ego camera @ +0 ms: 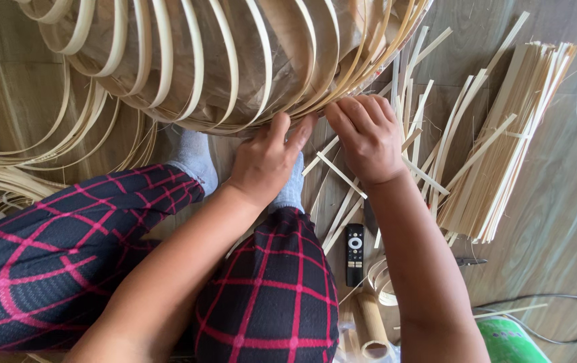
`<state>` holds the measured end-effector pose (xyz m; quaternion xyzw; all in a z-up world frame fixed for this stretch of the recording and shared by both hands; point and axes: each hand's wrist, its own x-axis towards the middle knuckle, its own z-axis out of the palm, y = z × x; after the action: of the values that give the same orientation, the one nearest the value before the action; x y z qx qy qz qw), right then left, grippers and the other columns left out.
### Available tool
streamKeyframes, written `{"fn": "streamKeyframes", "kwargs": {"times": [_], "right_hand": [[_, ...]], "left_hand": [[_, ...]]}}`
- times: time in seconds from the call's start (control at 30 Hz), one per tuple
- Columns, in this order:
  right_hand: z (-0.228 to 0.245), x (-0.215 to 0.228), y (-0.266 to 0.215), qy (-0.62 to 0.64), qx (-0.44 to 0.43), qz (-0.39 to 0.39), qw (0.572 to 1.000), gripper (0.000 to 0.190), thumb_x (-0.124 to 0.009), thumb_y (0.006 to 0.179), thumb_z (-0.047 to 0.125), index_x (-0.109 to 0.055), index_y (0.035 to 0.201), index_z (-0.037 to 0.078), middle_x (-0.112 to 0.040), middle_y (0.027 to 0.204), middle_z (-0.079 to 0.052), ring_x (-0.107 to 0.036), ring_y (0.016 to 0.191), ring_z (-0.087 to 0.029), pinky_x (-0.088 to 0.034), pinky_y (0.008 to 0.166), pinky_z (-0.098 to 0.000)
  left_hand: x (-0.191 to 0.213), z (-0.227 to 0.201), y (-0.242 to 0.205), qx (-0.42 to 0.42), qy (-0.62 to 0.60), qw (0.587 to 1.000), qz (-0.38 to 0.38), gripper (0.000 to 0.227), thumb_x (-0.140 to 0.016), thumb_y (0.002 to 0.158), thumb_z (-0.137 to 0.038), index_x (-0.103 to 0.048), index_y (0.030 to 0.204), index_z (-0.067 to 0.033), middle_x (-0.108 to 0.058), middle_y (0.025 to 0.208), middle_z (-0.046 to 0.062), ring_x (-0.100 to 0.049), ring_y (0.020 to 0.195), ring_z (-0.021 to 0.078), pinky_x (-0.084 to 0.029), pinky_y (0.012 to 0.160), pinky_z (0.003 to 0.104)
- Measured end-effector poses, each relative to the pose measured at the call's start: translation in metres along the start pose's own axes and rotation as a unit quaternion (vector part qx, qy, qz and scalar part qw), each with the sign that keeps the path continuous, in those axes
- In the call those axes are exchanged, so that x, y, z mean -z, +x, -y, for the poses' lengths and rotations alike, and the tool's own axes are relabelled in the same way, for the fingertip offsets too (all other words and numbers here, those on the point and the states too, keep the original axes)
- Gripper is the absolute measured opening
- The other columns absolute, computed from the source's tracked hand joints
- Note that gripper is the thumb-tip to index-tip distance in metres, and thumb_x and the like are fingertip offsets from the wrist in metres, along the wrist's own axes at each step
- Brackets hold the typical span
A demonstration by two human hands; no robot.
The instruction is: The person weaves and secures thin bamboo strips onto a circular frame by hand, applying glue from a bottle to bond the pieces together.
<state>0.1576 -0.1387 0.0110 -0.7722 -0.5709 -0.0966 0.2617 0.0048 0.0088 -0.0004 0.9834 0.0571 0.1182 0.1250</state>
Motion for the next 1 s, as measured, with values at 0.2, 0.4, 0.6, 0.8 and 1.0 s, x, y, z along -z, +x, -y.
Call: {"fn": "streamKeyframes", "kwargs": {"times": [0.2, 0.4, 0.6, 0.8, 1.0], "right_hand": [[0.014, 0.002, -0.001, -0.033, -0.042, -0.009, 0.999, 0.031, -0.068, 0.092, 0.002, -0.070, 0.123, 0.007, -0.068, 0.118, -0.006, -0.067, 0.107, -0.024, -0.051, 0.095, -0.0380], [0.053, -0.011, -0.014, 0.014, -0.088, -0.011, 0.996, 0.040, -0.069, 0.088, 0.003, -0.071, 0.127, 0.012, -0.068, 0.121, -0.010, -0.066, 0.102, -0.026, -0.050, 0.095, -0.0407], [0.058, -0.015, -0.006, 0.009, -0.093, -0.010, 0.996, 0.040, -0.070, 0.088, 0.003, -0.072, 0.127, 0.014, -0.067, 0.119, -0.008, -0.066, 0.102, -0.026, -0.050, 0.097, -0.0422], [0.057, -0.016, 0.003, 0.014, -0.080, -0.041, 0.996, 0.030, -0.076, 0.090, 0.002, -0.072, 0.118, 0.012, -0.069, 0.114, -0.005, -0.067, 0.099, -0.024, -0.050, 0.095, -0.0398], [0.050, -0.023, 0.011, 0.008, -0.060, -0.052, 0.997, 0.027, -0.080, 0.084, 0.000, -0.072, 0.107, 0.011, -0.069, 0.105, -0.004, -0.065, 0.092, -0.024, -0.050, 0.091, -0.0397]], "left_hand": [[0.005, 0.000, -0.001, 0.007, 0.046, 0.999, 0.001, 0.054, -0.063, 0.086, -0.006, -0.066, 0.139, -0.0181, -0.057, 0.105, 0.012, -0.070, 0.073, 0.0254, -0.061, 0.058, 0.036], [0.023, 0.024, -0.030, 0.031, -0.079, 0.992, -0.091, 0.034, -0.065, 0.093, -0.010, -0.071, 0.126, -0.0132, -0.062, 0.100, 0.004, -0.071, 0.081, 0.0232, -0.061, 0.069, 0.035], [0.016, 0.028, -0.025, 0.033, -0.041, 0.996, -0.077, 0.026, -0.066, 0.094, -0.011, -0.073, 0.118, -0.0112, -0.060, 0.094, 0.004, -0.070, 0.073, 0.0215, -0.058, 0.061, 0.035], [0.014, 0.033, -0.027, 0.015, -0.059, 0.994, -0.088, 0.026, -0.066, 0.090, -0.012, -0.074, 0.115, -0.0102, -0.060, 0.096, 0.005, -0.069, 0.077, 0.0218, -0.060, 0.067, 0.036], [0.006, 0.026, -0.027, 0.063, -0.071, 0.990, -0.106, 0.013, -0.068, 0.090, -0.015, -0.074, 0.101, -0.0113, -0.060, 0.096, 0.006, -0.067, 0.084, 0.0257, -0.056, 0.071, 0.042]]}}
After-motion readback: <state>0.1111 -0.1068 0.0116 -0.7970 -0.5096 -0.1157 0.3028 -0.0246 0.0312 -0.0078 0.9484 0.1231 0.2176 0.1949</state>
